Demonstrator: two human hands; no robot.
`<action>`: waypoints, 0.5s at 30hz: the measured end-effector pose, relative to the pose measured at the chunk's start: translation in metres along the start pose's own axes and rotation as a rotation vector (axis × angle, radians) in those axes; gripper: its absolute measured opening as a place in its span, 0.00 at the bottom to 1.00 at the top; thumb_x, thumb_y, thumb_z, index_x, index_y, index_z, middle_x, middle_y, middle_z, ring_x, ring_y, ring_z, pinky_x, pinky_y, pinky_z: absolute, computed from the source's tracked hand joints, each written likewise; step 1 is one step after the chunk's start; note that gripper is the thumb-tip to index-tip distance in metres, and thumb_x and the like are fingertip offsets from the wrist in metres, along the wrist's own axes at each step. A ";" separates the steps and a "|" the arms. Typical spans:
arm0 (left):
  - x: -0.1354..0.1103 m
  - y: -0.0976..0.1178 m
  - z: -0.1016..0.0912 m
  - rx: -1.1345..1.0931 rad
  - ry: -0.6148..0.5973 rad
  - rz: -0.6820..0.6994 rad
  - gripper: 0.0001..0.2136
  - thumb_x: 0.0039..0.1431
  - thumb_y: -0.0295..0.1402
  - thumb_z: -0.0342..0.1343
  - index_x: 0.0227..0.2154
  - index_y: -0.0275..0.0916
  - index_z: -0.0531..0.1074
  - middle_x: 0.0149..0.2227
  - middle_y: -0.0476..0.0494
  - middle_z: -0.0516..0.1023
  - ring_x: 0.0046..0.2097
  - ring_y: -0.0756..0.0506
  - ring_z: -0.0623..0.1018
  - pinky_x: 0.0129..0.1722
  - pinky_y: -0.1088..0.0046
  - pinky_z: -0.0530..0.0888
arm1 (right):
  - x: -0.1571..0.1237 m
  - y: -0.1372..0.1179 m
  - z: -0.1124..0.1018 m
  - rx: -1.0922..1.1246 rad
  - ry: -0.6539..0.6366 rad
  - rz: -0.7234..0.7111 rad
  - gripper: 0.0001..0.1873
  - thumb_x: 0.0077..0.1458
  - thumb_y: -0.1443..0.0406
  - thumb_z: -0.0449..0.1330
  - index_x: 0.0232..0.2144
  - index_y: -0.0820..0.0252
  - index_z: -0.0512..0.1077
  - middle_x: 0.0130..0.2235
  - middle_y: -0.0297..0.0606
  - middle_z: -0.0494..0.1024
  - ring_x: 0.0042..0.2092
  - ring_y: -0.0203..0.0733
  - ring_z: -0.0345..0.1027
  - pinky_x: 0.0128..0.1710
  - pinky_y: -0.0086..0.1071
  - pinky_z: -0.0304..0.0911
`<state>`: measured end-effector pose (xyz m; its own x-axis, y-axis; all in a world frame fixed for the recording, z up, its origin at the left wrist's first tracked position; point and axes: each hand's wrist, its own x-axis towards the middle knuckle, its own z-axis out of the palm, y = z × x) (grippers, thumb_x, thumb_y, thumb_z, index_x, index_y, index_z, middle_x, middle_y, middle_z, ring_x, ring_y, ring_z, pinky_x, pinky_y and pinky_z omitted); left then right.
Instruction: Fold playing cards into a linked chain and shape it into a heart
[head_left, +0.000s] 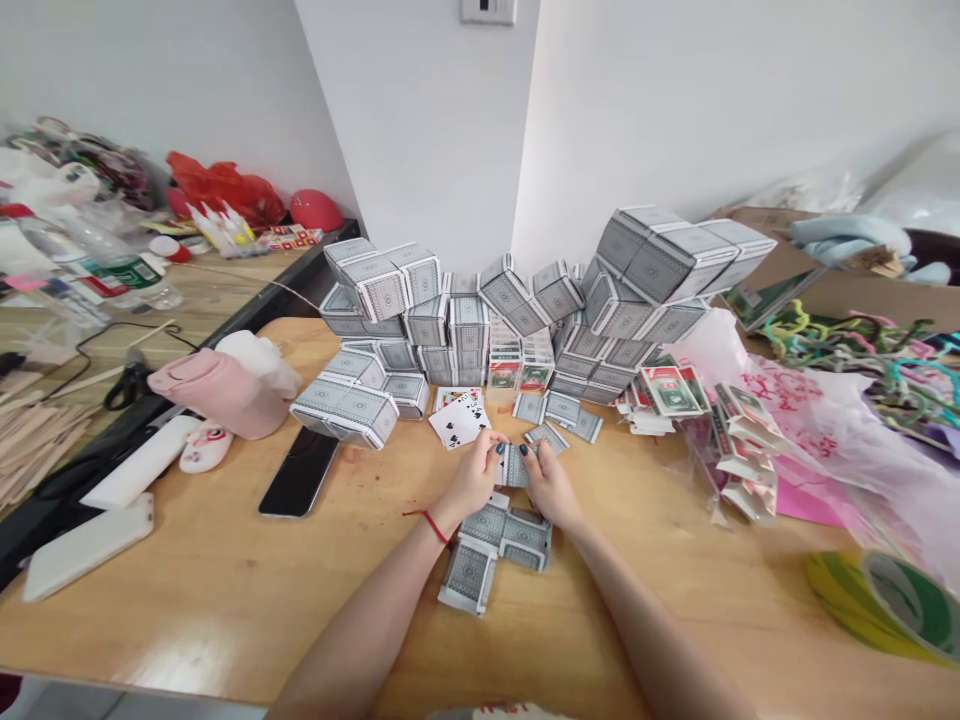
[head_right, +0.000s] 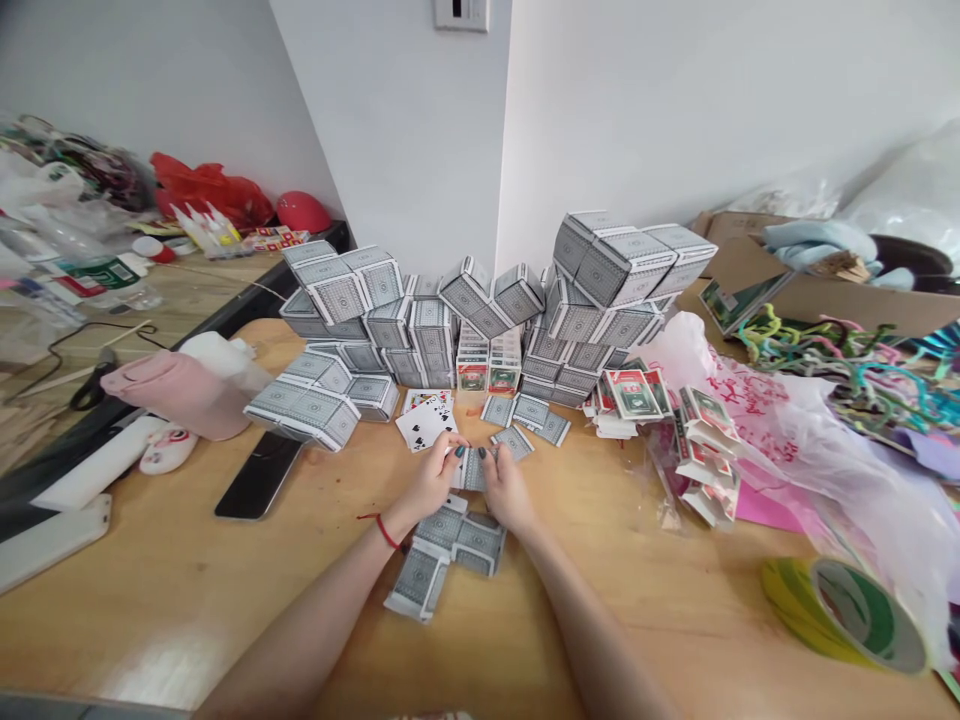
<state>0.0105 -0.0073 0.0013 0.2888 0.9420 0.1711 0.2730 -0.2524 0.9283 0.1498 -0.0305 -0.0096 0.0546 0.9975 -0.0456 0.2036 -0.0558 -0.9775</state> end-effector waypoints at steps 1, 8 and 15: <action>0.000 0.000 0.000 -0.018 0.013 -0.003 0.08 0.56 0.28 0.42 0.37 0.39 0.63 0.39 0.44 0.69 0.40 0.48 0.70 0.40 0.71 0.67 | -0.001 -0.002 -0.001 0.046 -0.044 0.033 0.15 0.52 0.51 0.46 0.28 0.55 0.57 0.15 0.23 0.56 0.14 0.32 0.50 0.13 0.25 0.47; -0.005 -0.004 -0.001 -0.280 -0.023 -0.219 0.19 0.55 0.34 0.45 0.50 0.40 0.51 0.23 0.53 0.67 0.17 0.54 0.64 0.17 0.78 0.63 | -0.005 -0.012 -0.010 0.235 -0.178 0.114 0.22 0.48 0.47 0.50 0.37 0.58 0.59 0.11 0.22 0.63 0.10 0.30 0.50 0.09 0.22 0.45; 0.000 -0.009 -0.011 -0.392 0.111 -0.229 0.18 0.51 0.36 0.51 0.44 0.37 0.60 0.26 0.49 0.70 0.25 0.51 0.70 0.23 0.77 0.68 | 0.004 0.003 -0.031 0.127 0.329 -0.031 0.18 0.47 0.51 0.54 0.29 0.60 0.65 0.16 0.26 0.62 0.15 0.29 0.53 0.13 0.23 0.50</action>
<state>-0.0024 -0.0028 -0.0029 0.1558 0.9870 -0.0388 -0.0554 0.0479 0.9973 0.1808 -0.0284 -0.0067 0.3667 0.9298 0.0335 0.0885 0.0010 -0.9961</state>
